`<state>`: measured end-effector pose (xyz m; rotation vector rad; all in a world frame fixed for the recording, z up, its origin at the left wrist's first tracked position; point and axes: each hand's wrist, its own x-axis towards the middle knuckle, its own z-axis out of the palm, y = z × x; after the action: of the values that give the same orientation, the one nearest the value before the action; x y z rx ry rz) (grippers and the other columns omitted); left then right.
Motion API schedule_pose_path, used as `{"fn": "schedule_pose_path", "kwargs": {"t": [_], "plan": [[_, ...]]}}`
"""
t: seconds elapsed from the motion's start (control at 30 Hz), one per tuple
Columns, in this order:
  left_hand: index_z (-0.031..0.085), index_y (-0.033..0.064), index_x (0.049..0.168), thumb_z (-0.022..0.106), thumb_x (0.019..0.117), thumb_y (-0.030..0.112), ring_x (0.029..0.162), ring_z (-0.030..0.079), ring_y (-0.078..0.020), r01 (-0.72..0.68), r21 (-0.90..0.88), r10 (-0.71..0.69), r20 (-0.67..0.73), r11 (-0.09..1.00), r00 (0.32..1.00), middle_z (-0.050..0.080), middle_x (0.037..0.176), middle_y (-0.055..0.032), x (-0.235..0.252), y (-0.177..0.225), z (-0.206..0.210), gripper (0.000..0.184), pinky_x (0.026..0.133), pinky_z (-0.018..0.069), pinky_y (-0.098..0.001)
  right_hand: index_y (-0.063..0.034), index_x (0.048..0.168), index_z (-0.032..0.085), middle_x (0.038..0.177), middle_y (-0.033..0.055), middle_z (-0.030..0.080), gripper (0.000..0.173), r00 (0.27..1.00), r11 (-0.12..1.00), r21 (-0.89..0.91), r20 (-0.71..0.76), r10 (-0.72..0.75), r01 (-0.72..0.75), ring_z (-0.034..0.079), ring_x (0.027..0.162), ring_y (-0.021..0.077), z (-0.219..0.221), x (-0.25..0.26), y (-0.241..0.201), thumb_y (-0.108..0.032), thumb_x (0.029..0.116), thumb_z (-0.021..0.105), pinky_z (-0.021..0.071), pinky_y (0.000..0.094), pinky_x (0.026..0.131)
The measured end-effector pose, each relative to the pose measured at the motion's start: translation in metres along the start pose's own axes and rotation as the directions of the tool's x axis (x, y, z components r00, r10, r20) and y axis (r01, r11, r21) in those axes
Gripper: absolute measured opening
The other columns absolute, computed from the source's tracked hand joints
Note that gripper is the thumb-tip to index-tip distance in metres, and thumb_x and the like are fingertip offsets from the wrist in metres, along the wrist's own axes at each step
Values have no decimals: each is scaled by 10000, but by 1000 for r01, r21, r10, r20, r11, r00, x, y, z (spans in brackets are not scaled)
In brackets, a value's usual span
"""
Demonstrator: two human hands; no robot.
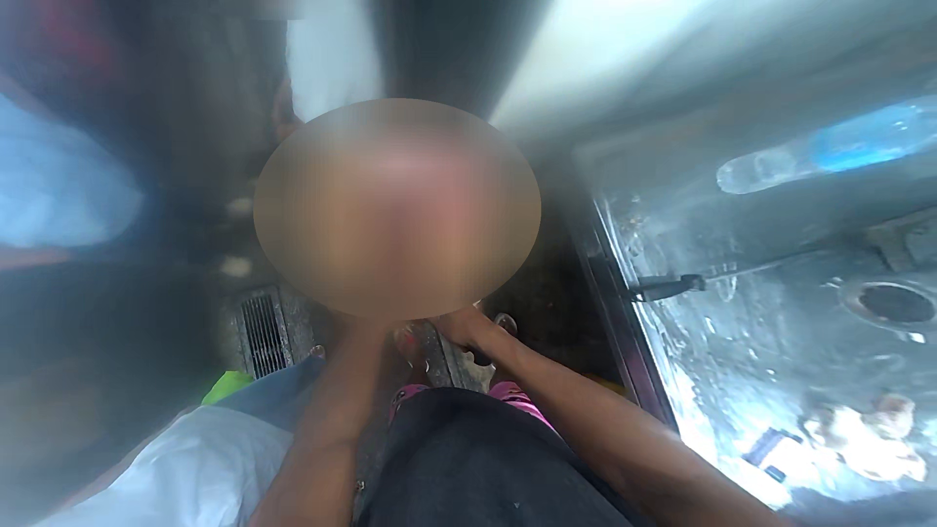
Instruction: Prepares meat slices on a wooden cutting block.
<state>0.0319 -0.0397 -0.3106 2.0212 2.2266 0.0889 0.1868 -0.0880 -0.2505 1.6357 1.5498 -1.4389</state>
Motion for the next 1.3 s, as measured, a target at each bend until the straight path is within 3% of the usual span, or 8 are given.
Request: {"fn": "schedule_pose_path", "kwargs": {"t": [0.3, 0.4, 0.57, 0.67, 0.77, 0.87, 1.07, 1.3], "plan": [[16, 298, 1673, 197, 1006, 722, 1570, -191, -386, 14, -2, -14, -56, 1000, 998, -161, 1733, -20, -7, -3, 8, 811, 1168, -55, -785, -2, 1058, 655, 974, 202, 682, 828, 998, 999, -26, 37, 45, -44, 711, 862, 328, 48, -34, 49, -744, 1008, 291, 578, 523, 777], [-9, 282, 1673, 168, 1002, 747, 1574, -180, -380, 48, -70, -52, -53, 996, 997, -175, 1730, -21, -9, -10, 4, 835, 1176, -30, -778, 24, 1094, 672, 1100, 245, 693, 868, 998, 998, -45, 31, 48, -47, 690, 1074, 387, 71, -52, 73, -759, 995, 309, 541, 584, 922], [112, 269, 1675, 350, 978, 760, 1594, -35, -380, -119, -103, 120, 1, 988, 993, -2, 1746, -82, -19, -92, -30, 885, 1168, 22, -795, -1, 1112, 690, 1092, 244, 708, 807, 996, 998, -48, -80, 36, -40, 691, 1083, 407, 83, -79, 151, -736, 995, 376, 536, 607, 935], [100, 235, 1675, 431, 995, 674, 1597, 9, -358, 124, -206, -124, 11, 971, 992, -30, 1743, -103, -30, -145, -25, 874, 1192, 69, -748, -39, 1014, 695, 962, 203, 706, 749, 981, 998, 45, -187, 58, -50, 700, 973, 377, 79, -94, 192, -717, 1004, 378, 547, 593, 867], [195, 185, 1659, 322, 1074, 566, 1563, 211, -365, 448, -550, -543, -13, 705, 839, 137, 1722, -145, -38, -104, -5, 710, 1210, 257, -630, -38, 958, 681, 841, 164, 676, 673, 969, 970, 241, -236, 72, -13, 683, 818, 325, 79, -96, 193, -642, 1043, 397, 539, 557, 778], [259, 122, 1637, 266, 1098, 521, 1556, 222, -377, 510, -718, -679, 71, 473, 731, 236, 1685, -193, -40, -80, -13, 670, 1224, 214, -626, -75, 897, 659, 662, 70, 629, 613, 957, 902, 431, -271, 102, 26, 631, 564, 204, 74, -99, 188, -598, 1065, 387, 558, 420, 584], [537, 17, 1411, 699, 952, 453, 1187, 653, -338, 521, -491, -487, 206, 699, 848, 670, 1267, -201, -82, -62, -53, 653, 1020, 533, -546, -55, 916, 654, 673, 88, 641, 640, 941, 864, 501, -311, 134, 42, 648, 558, 218, 67, -95, 202, -626, 1050, 398, 582, 430, 587], [671, -54, 1173, 656, 992, 265, 1133, 645, -422, 468, -376, -412, 223, 800, 883, 684, 1154, -270, -80, -28, -68, 367, 999, 484, -623, -46, 1123, 694, 946, 188, 705, 653, 726, 742, 670, -501, 471, -20, 705, 870, 345, 63, -117, 285, -629, 1039, 414, 560, 591, 830]]}}
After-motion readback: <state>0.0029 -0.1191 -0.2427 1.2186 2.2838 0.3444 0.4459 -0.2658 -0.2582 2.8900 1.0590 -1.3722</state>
